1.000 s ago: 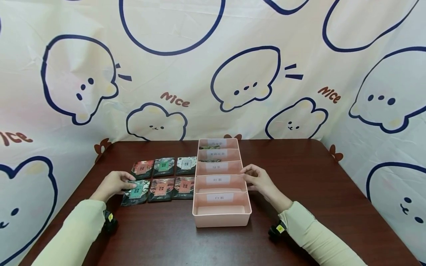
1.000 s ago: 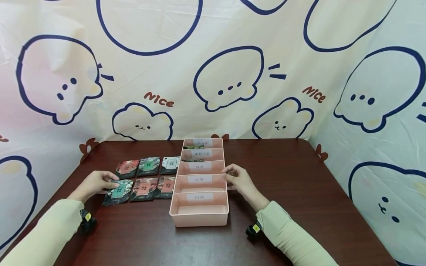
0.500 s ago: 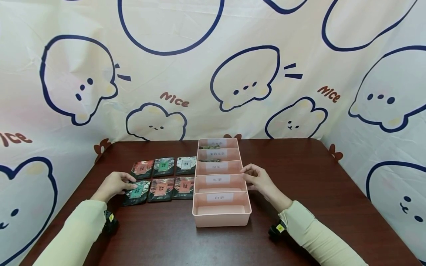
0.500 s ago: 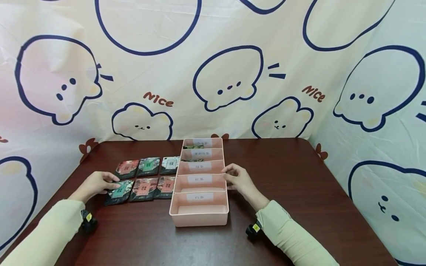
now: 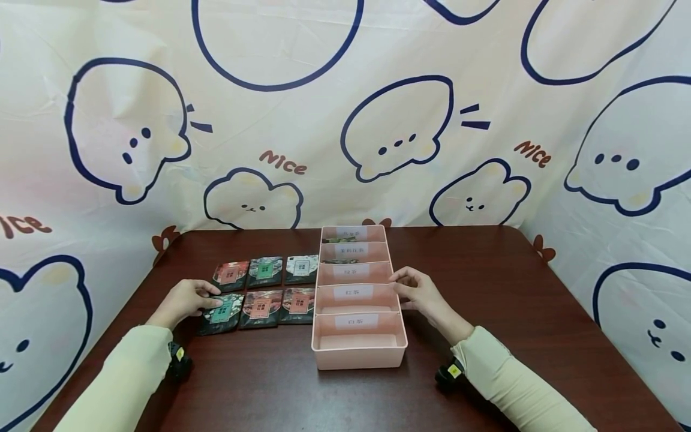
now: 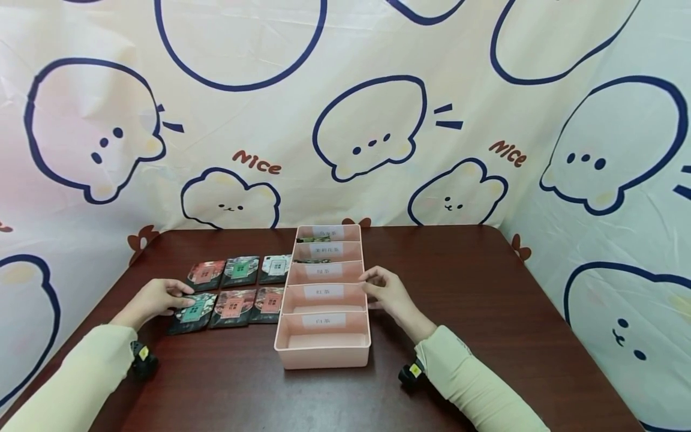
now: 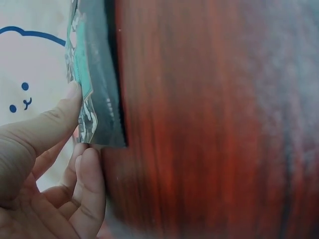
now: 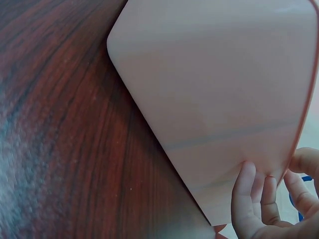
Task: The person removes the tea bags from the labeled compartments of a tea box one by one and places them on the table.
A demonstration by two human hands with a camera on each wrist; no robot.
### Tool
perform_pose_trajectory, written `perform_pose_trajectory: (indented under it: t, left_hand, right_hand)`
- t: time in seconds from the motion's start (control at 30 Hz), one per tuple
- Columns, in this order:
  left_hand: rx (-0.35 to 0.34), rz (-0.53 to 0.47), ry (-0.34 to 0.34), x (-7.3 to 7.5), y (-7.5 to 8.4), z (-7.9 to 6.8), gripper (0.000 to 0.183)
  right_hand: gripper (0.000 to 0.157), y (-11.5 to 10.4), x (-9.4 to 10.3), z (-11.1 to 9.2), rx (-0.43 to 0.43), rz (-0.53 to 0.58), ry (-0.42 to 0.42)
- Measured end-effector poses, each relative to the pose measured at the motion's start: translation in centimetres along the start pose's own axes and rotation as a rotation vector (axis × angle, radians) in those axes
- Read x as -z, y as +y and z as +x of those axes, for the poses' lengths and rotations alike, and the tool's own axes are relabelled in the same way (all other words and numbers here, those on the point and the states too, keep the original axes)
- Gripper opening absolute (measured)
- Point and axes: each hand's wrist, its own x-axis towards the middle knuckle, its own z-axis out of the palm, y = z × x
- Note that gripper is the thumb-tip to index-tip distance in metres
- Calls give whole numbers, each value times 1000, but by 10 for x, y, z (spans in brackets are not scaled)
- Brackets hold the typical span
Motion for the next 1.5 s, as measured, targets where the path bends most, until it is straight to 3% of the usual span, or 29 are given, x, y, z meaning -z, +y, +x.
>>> perform_pose_trajectory:
  t: [0.23, 0.33, 0.57, 0.73, 0.83, 0.97, 1.1, 1.27, 1.5]
  left_hand:
    - [10, -75, 45, 6, 8, 4, 40]
    - [-45, -100, 62, 11, 21, 5, 45]
    - [-277, -120, 31, 12, 77, 0, 50]
    - [-369, -185, -33, -4, 121, 1, 45]
    - [-390, -229, -71, -17, 143, 4, 41]
    - [-414, -253, -117, -39, 164, 12, 37]
    - [-401, -264, -172, -60, 173, 21, 35]
    - [-335, -299, -230, -79, 176, 30, 36]
    - [-291, -282, -244, -95, 174, 40, 31]
  right_hand:
    - [23, 2, 1, -1, 1, -12, 17]
    - [24, 4, 1, -1, 1, 3, 19]
    - [23, 7, 1, -1, -1, 8, 25]
    - [21, 8, 1, -1, 3, 15, 28]
    - [21, 7, 1, -1, 6, 13, 22]
    - [19, 5, 1, 0, -9, 19, 35]
    - [20, 3, 1, 1, -12, 24, 42]
    - [24, 3, 0, 1, -11, 39, 28]
    - [21, 1, -1, 1, -15, 13, 26]
